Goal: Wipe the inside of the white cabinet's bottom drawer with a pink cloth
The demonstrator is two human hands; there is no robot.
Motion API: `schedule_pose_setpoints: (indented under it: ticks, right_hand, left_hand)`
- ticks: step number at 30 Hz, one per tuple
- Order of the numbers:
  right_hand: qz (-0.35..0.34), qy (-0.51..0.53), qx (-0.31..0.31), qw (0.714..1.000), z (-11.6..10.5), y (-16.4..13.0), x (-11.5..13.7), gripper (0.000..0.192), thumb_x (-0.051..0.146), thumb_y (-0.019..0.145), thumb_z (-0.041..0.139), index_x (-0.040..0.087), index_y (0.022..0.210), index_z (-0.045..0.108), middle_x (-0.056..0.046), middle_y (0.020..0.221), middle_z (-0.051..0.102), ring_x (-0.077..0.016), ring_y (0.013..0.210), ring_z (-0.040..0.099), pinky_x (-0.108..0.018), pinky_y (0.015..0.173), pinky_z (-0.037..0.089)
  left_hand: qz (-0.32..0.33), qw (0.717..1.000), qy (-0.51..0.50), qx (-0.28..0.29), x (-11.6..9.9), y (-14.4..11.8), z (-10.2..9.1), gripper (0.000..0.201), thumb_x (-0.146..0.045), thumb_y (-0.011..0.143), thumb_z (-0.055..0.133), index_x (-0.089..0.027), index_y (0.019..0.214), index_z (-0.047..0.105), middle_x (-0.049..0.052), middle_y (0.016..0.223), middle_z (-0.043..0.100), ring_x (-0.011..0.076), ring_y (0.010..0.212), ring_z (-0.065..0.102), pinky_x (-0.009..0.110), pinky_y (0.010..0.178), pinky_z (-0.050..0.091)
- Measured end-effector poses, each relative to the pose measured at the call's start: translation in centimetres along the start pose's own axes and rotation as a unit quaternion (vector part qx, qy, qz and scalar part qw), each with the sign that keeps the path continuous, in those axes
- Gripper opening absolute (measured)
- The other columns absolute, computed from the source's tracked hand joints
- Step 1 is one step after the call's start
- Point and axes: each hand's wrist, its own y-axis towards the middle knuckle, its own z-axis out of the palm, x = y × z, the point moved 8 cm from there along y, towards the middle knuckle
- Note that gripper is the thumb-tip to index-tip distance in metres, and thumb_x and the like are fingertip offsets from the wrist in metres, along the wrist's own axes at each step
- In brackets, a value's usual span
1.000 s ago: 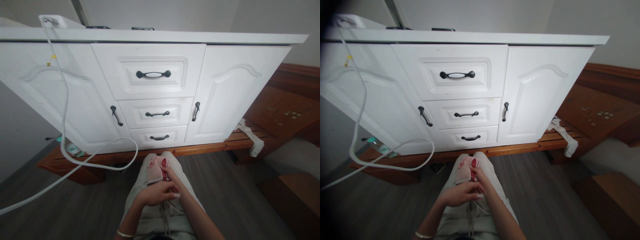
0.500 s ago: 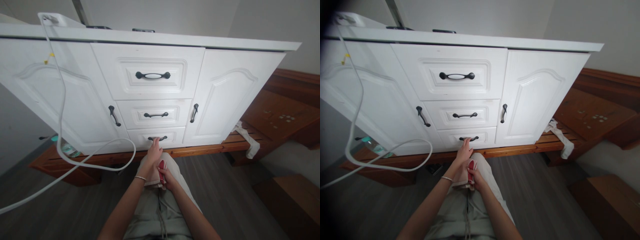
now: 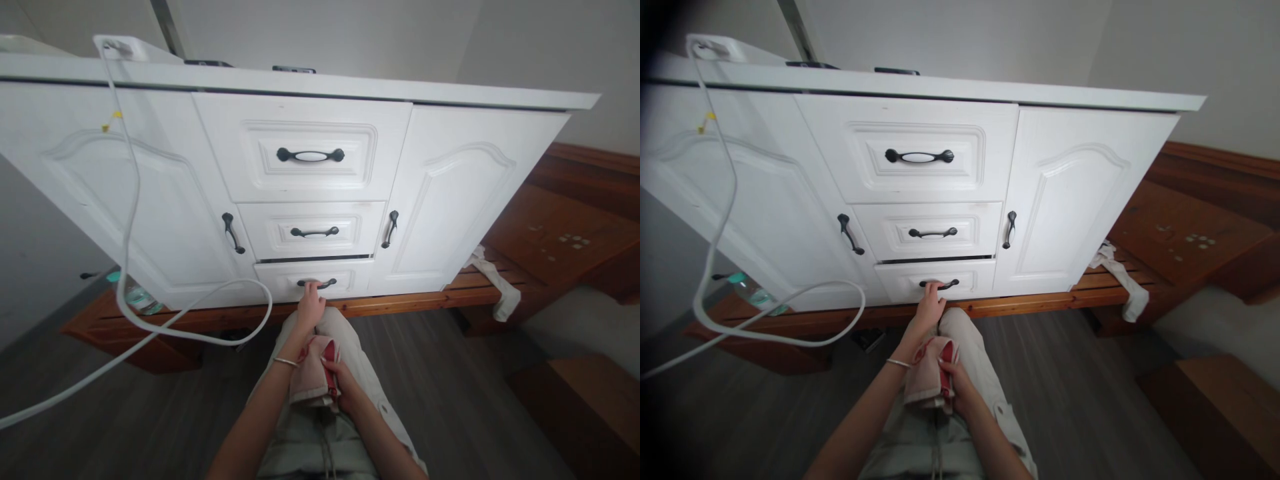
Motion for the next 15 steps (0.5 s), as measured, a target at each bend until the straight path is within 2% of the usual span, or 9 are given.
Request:
schedule_pose_setpoints:
  ticks: [4,9,12,15]
  right_hand:
    - [0.019,-0.002,-0.003,1.0,-0.1,-2.0,-0.5,0.042,0.033,0.062,0.083,0.018,0.1,0.073,-0.006,0.084,0.08,-0.025,0.074,0.074,-0.041,0.085,0.057]
    - [0.044,0.005,0.024,0.999,0.3,-4.8,-0.4,0.048,0.03,0.062,0.083,0.016,0.107,0.074,-0.008,0.089,0.08,-0.0251,0.081,0.075,-0.037,0.084,0.056]
    - [0.055,-0.014,0.039,0.998,0.2,-6.4,-0.7,0.044,0.028,0.064,0.082,0.016,0.106,0.075,-0.01,0.09,0.08,-0.0264,0.08,0.075,-0.039,0.084,0.055]
    - [0.062,-0.026,0.063,0.996,0.2,-7.8,-0.9,0.047,0.027,0.063,0.083,0.017,0.109,0.076,-0.009,0.093,0.08,-0.0279,0.084,0.075,-0.043,0.091,0.054]
  left_hand:
    - [-0.003,0.999,-0.036,-0.016,0.0,-3.4,-0.7,0.032,-0.009,0.088,0.051,-0.021,0.118,0.058,0.009,0.124,0.058,0.0231,0.108,0.066,0.036,0.093,0.055]
    - [-0.003,0.988,-0.157,-0.017,0.6,-8.6,-1.5,0.021,-0.017,0.089,0.057,-0.023,0.106,0.068,0.005,0.11,0.064,0.0205,0.095,0.066,0.035,0.09,0.054]
    - [-0.013,0.979,-0.203,-0.012,0.8,-11.3,-2.1,0.015,-0.024,0.087,0.064,-0.024,0.099,0.073,0.003,0.102,0.066,0.0193,0.084,0.065,0.034,0.083,0.053]
    - [-0.043,0.974,-0.221,-0.006,1.0,-13.4,-2.5,0.013,-0.028,0.082,0.071,-0.025,0.094,0.077,0.002,0.093,0.067,0.0175,0.07,0.06,0.032,0.072,0.05]
